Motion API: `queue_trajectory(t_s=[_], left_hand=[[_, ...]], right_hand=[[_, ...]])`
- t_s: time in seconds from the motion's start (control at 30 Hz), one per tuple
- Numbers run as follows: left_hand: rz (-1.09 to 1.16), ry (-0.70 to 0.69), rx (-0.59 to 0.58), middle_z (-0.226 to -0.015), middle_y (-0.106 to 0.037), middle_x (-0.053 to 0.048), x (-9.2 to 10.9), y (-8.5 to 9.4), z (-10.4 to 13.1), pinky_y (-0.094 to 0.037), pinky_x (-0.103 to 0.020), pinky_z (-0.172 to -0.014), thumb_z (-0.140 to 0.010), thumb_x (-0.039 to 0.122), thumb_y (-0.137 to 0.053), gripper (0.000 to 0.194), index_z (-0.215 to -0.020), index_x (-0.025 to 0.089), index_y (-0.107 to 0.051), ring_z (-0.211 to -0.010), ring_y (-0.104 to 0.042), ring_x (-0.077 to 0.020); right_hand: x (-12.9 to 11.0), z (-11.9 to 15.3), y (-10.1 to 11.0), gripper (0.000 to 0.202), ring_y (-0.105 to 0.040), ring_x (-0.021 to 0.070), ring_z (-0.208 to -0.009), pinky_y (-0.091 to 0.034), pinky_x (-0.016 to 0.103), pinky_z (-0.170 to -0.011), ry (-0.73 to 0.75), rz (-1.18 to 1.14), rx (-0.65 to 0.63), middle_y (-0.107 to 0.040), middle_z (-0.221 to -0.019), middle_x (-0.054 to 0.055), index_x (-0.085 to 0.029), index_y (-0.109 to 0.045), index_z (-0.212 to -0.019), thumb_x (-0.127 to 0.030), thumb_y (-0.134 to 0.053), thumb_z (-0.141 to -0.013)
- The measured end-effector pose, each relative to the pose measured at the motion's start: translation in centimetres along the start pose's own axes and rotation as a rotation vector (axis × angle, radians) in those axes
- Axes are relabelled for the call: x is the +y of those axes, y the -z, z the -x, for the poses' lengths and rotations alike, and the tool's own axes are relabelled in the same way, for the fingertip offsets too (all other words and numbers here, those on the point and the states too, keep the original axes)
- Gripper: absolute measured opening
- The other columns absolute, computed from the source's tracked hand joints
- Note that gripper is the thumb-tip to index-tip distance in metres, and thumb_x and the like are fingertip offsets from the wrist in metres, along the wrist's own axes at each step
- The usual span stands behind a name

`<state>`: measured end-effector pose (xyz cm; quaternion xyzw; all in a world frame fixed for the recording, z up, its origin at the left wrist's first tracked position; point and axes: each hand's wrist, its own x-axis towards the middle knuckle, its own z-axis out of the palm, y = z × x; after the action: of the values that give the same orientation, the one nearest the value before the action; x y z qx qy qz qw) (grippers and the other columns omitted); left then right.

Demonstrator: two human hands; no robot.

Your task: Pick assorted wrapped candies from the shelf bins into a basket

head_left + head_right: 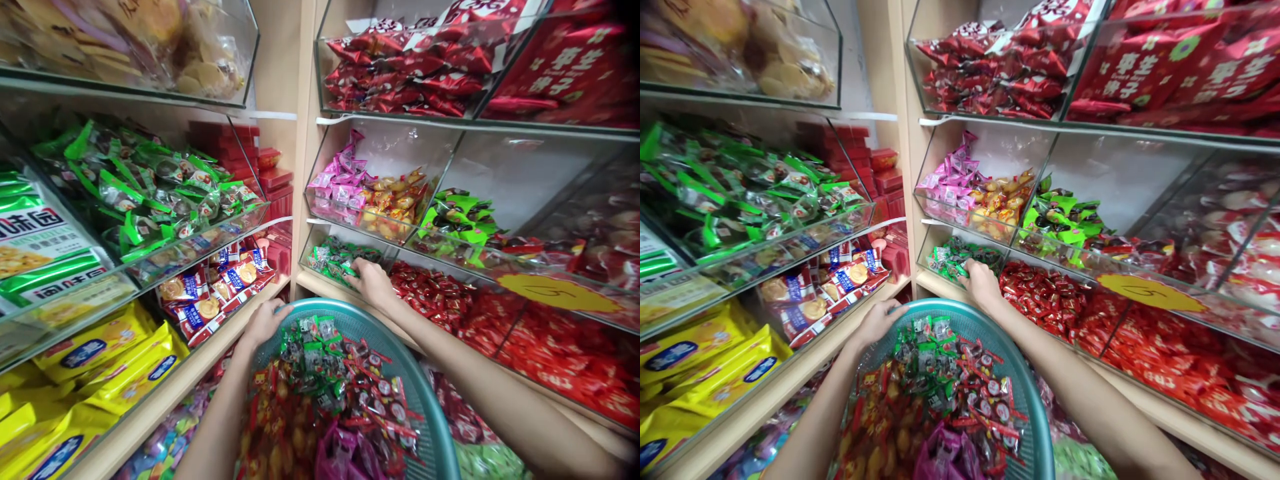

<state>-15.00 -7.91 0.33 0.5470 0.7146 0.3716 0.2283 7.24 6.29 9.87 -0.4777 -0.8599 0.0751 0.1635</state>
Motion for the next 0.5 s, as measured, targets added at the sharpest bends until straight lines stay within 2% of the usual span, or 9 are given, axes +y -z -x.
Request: queue_trajectory(t_s=[0.13, 0.2, 0.23, 0.3, 0.4, 0.5], left_hand=[[-0.017, -0.005, 0.01, -0.059, -0.05, 0.005, -0.1, -0.1, 0.1, -0.035, -0.021, -0.058, -0.075, 0.055, -0.046, 0.04, -0.064, 0.018, -0.055, -0.058, -0.043, -0.0096], [-0.015, -0.005, 0.009, -0.059, -0.05, 0.005, -0.1, -0.1, 0.1, -0.035, -0.021, -0.058, -0.075, 0.056, -0.045, 0.041, -0.065, 0.018, -0.055, -0.059, -0.044, -0.0099], [-0.009, -0.006, 0.007, -0.06, -0.051, 0.004, -0.1, -0.2, 0.2, -0.035, -0.021, -0.058, -0.075, 0.056, -0.045, 0.041, -0.066, 0.018, -0.056, -0.059, -0.045, -0.0102], [0.001, -0.006, 0.0, -0.062, -0.053, 0.004, 0.0, -0.2, 0.2, -0.036, -0.021, -0.059, -0.075, 0.056, -0.045, 0.042, -0.068, 0.017, -0.058, -0.06, -0.046, -0.0107], [0.0, 0.001, -0.004, -0.063, -0.054, 0.004, 0.0, -0.2, 0.3, -0.036, -0.021, -0.059, -0.075, 0.057, -0.045, 0.042, -0.07, 0.017, -0.059, -0.061, -0.047, -0.0108], [0.01, -0.001, 0.006, -0.066, -0.056, 0.003, 0.0, -0.2, 0.3, -0.037, -0.021, -0.059, -0.075, 0.057, -0.044, 0.043, -0.071, 0.017, -0.06, -0.064, -0.049, -0.0117]], right_hand=[[0.8, 2.1, 1.8, 0.016, -0.056, 0.0152, -0.07, -0.033, 0.023, -0.058, 0.092, -0.151, 0.12, -0.063, -0.083, 0.004, -0.02, -0.057, -0.086, -0.033, -0.059, -0.077], [1.1, 3.6, 1.8, 0.022, -0.051, 0.0124, -0.061, -0.033, 0.023, -0.055, 0.088, -0.355, 0.094, -0.06, -0.072, 0.001, -0.019, -0.057, -0.078, -0.04, -0.061, -0.074], [1.1, 4.5, 1.5, 0.027, -0.048, 0.011, -0.056, -0.033, 0.023, -0.052, 0.062, -0.485, 0.034, -0.058, -0.067, -0.001, -0.019, -0.055, -0.074, -0.045, -0.062, -0.072], [0.9, 6.2, 0.4, 0.037, -0.041, 0.0085, -0.047, -0.03, 0.022, -0.046, -0.036, -0.73, -0.163, -0.051, -0.057, -0.004, -0.019, -0.053, -0.07, -0.053, -0.065, -0.065], [0.1, 8.6, -2.0, 0.042, -0.031, 0.0061, -0.041, -0.023, 0.021, -0.041, -0.174, -0.899, -0.451, -0.043, -0.049, -0.008, -0.019, -0.05, -0.066, -0.056, -0.068, -0.058], [-0.7, 9.8, -4.3, 0.041, -0.028, 0.0056, -0.044, -0.02, 0.021, -0.043, -0.138, -0.909, -0.506, -0.037, -0.047, -0.009, -0.019, -0.046, -0.059, -0.053, -0.068, -0.059]])
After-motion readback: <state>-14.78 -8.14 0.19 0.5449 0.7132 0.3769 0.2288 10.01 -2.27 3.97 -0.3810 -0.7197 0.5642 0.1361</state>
